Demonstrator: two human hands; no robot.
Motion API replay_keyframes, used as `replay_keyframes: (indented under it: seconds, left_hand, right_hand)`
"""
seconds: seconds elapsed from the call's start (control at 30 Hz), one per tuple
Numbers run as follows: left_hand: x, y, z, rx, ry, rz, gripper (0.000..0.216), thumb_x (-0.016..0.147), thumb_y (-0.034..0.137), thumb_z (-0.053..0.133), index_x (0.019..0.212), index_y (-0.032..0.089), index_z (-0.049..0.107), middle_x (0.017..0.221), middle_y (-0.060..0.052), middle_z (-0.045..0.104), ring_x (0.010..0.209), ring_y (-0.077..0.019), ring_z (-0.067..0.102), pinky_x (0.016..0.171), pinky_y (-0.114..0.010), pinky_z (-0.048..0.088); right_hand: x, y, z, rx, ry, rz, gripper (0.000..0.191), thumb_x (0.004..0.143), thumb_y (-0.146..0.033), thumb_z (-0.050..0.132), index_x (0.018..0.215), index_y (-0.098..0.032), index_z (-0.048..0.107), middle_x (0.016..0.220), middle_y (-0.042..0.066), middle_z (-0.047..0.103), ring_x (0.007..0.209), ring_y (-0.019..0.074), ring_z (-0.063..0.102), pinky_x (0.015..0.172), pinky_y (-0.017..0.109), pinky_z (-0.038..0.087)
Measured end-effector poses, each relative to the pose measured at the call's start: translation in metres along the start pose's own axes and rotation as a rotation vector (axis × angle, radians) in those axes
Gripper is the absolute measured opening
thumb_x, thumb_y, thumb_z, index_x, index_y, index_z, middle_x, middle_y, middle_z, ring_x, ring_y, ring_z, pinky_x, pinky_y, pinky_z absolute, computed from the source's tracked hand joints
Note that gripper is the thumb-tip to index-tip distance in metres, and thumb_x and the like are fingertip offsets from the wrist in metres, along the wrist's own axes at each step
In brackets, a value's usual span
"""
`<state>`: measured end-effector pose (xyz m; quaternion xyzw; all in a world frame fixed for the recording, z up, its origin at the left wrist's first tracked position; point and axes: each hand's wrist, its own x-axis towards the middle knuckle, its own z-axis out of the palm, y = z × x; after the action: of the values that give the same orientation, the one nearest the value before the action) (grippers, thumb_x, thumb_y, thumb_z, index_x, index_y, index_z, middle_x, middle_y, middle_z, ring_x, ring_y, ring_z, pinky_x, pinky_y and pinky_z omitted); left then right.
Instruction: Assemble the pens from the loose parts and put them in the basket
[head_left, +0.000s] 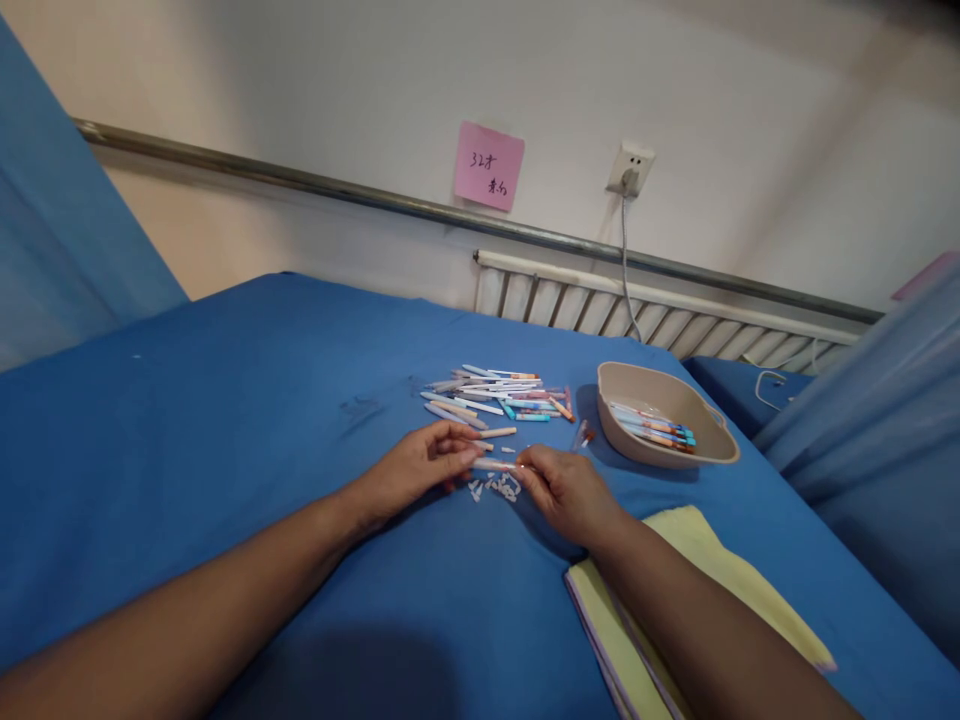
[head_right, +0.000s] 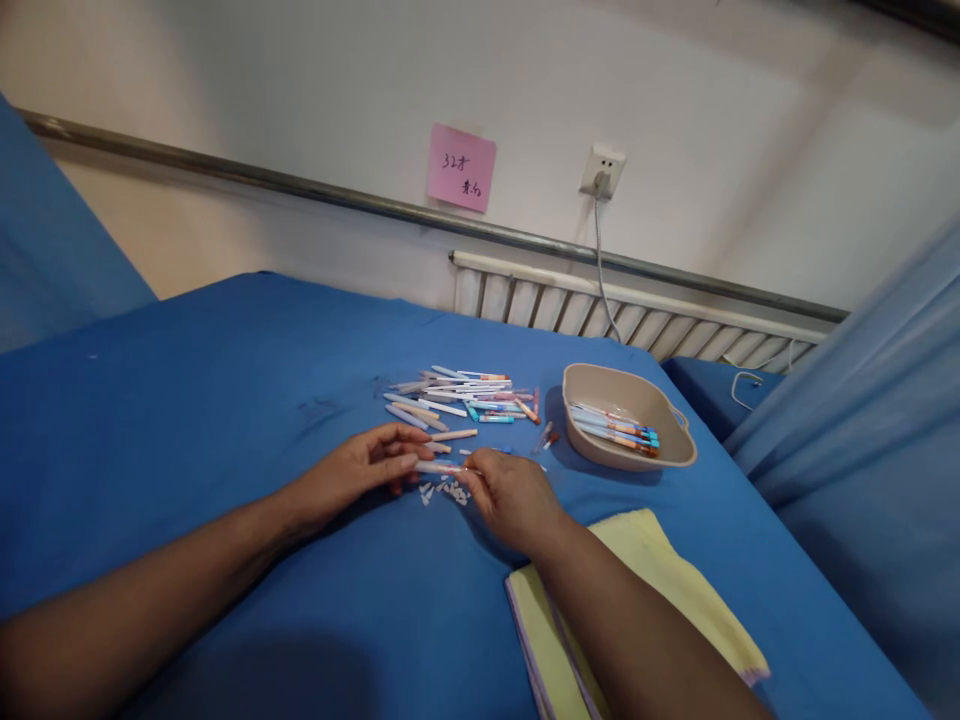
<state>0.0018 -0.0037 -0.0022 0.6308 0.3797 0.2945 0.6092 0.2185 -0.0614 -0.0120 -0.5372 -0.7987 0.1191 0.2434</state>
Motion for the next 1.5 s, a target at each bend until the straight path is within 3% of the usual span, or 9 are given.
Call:
replay_keyframes:
  seconds: [0.1,0.17,0.53,0.7,0.87,1.0,1.13,1.23,1.5]
  left_hand:
    - [0.001,-0.002,-0.001,0.057,-0.043,-0.070,0.037,0.081,0.048,0.051,0.084,0.012,0.061,0.066,-0.002,0.061,0.050,-0.0092,0.050,0.050,-0.022,0.038]
    - [0.001,-0.003,-0.001,0.073,-0.047,-0.055,0.032,0.078,0.044,0.057,0.077,0.012,0.061,0.062,-0.001,0.058,0.050,-0.0085,0.048,0.049,-0.021,0.037]
    - [0.002,0.001,-0.007,0.195,0.038,0.062,0.025,0.067,0.035,0.068,0.084,0.018,0.065,0.084,-0.002,0.066,0.077,-0.0172,0.059,0.073,-0.030,0.046]
    - [0.005,-0.003,-0.009,0.072,0.000,0.067,0.037,0.061,0.027,0.073,0.096,0.021,0.063,0.098,-0.005,0.067,0.089,-0.0209,0.062,0.082,-0.035,0.048]
    - [0.005,0.002,-0.014,-0.024,0.057,0.021,0.047,0.062,0.028,0.074,0.107,0.021,0.061,0.106,-0.008,0.067,0.097,-0.0231,0.061,0.083,-0.033,0.048]
    - [0.009,0.004,-0.020,-0.028,0.102,-0.032,0.038,0.064,0.034,0.073,0.098,0.018,0.064,0.095,-0.007,0.069,0.074,-0.0175,0.062,0.065,-0.027,0.048]
    - [0.013,0.004,-0.019,-0.020,0.109,-0.042,0.035,0.066,0.037,0.072,0.093,0.016,0.064,0.076,-0.003,0.067,0.058,-0.0128,0.056,0.055,-0.024,0.044]
    - [0.014,0.004,-0.018,-0.021,0.117,-0.038,0.034,0.065,0.038,0.073,0.089,0.016,0.065,0.071,-0.002,0.065,0.058,-0.0130,0.055,0.054,-0.024,0.043]
    - [0.015,-0.001,-0.022,-0.053,0.085,-0.056,0.033,0.065,0.037,0.073,0.089,0.017,0.064,0.071,-0.001,0.064,0.058,-0.0115,0.055,0.055,-0.023,0.043]
  right_hand:
    - [0.000,0.000,0.000,0.019,0.008,-0.003,0.022,0.093,-0.035,0.043,0.095,-0.020,0.059,0.082,0.004,0.067,0.074,0.0151,0.060,0.067,0.023,0.039]
    - [-0.001,0.001,0.000,0.030,0.014,-0.006,0.021,0.092,-0.035,0.044,0.095,-0.020,0.059,0.082,0.003,0.067,0.075,0.0154,0.060,0.068,0.024,0.039]
    - [0.006,0.001,-0.001,0.088,0.039,-0.051,0.016,0.090,-0.031,0.047,0.095,-0.020,0.058,0.081,0.001,0.066,0.072,0.0135,0.059,0.064,0.022,0.039]
    - [0.007,-0.003,0.000,0.105,0.028,-0.099,0.017,0.091,-0.029,0.046,0.095,-0.021,0.060,0.084,0.002,0.066,0.076,0.0144,0.060,0.067,0.023,0.041]
    - [0.001,0.003,-0.018,0.212,0.323,-0.018,0.019,0.090,-0.028,0.044,0.096,-0.019,0.059,0.088,0.004,0.065,0.080,0.0151,0.059,0.072,0.025,0.043]
    - [-0.008,0.061,-0.065,0.116,0.592,0.238,0.025,0.089,-0.036,0.043,0.099,-0.020,0.059,0.091,0.004,0.066,0.085,0.0175,0.059,0.075,0.027,0.044]
    - [-0.013,0.141,-0.113,-0.294,0.192,0.593,0.024,0.088,-0.032,0.044,0.094,-0.018,0.063,0.087,0.005,0.067,0.079,0.0172,0.059,0.068,0.025,0.040]
    - [-0.010,0.177,-0.128,-0.372,0.087,0.649,0.020,0.085,-0.025,0.050,0.091,-0.014,0.066,0.085,0.008,0.068,0.078,0.0180,0.058,0.066,0.025,0.037]
    - [0.011,0.188,-0.113,-0.454,-0.071,0.616,0.019,0.078,-0.020,0.056,0.091,-0.018,0.070,0.096,0.008,0.068,0.089,0.0200,0.057,0.070,0.027,0.036]
